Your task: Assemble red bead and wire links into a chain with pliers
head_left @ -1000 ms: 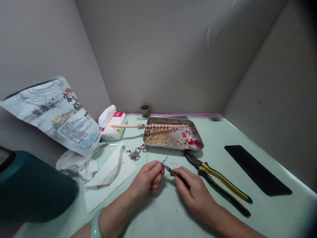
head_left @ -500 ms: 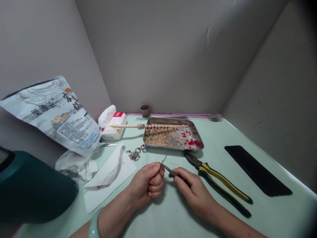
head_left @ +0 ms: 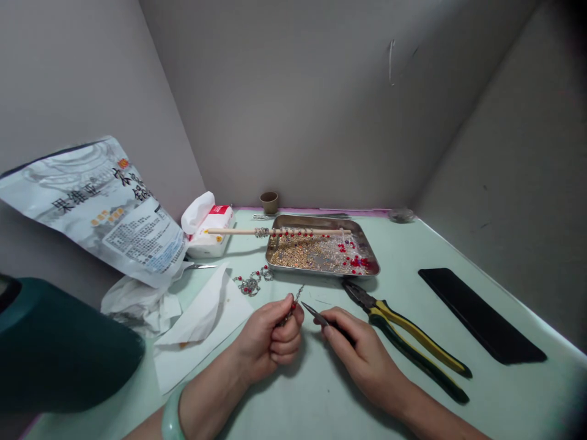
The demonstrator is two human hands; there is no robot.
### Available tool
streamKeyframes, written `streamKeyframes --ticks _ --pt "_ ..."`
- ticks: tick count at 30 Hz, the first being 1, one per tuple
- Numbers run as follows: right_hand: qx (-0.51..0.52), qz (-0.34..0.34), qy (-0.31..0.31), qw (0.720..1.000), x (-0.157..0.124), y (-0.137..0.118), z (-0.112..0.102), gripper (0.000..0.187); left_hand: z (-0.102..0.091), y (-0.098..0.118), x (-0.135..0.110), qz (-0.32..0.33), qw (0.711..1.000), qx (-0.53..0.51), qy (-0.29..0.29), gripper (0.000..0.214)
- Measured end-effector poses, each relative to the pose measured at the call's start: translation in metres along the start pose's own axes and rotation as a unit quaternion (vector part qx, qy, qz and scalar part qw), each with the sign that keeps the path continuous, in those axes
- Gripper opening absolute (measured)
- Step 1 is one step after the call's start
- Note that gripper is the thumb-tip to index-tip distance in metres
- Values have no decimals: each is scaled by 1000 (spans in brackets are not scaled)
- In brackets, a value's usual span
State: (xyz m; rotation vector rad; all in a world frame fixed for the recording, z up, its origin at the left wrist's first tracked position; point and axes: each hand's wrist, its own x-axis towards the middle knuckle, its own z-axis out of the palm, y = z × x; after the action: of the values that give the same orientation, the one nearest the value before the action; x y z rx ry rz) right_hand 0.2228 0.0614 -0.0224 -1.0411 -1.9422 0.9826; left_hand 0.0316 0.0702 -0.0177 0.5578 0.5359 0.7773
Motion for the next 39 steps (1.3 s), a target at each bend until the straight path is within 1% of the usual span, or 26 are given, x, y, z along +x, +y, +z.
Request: streamKeyframes --ticks 5,9,15,18,21,24,27,30,34,39 --pt "-5 -11 1 1000 0 1 0 16 -1 -1 -1 -31 999 1 -22 35" --pt "-9 -11 5 1000 0 1 -1 16 -3 -1 -1 -35 999 -16 -28 33" --pt "-10 -18 -6 1000 1 0 -1 16 -5 -1 -1 -40 999 -21 -29 35" --pt "-20 -18 -3 1000 1 -1 -1 16 -3 -2 -1 -40 999 6 -9 36" --pt "-27 -2 1 1000 1 -1 -1 18 2 -3 0 -15 997 60 36 35" --pt "-25 17 9 999 3 -2 -1 18 7 -4 1 9 987 134 86 32" --pt "-24 26 15 999 3 -3 -2 18 10 -5 2 39 973 199 111 25" --pt "-25 40 3 999 3 -5 -4 19 10 -4 2 64 963 235 117 20" --pt "-15 61 -12 998 2 -8 -8 20 10 -4 1 55 968 220 103 25" --pt "-4 67 -18 998 3 -8 -9 21 9 -3 1 55 972 209 95 25"
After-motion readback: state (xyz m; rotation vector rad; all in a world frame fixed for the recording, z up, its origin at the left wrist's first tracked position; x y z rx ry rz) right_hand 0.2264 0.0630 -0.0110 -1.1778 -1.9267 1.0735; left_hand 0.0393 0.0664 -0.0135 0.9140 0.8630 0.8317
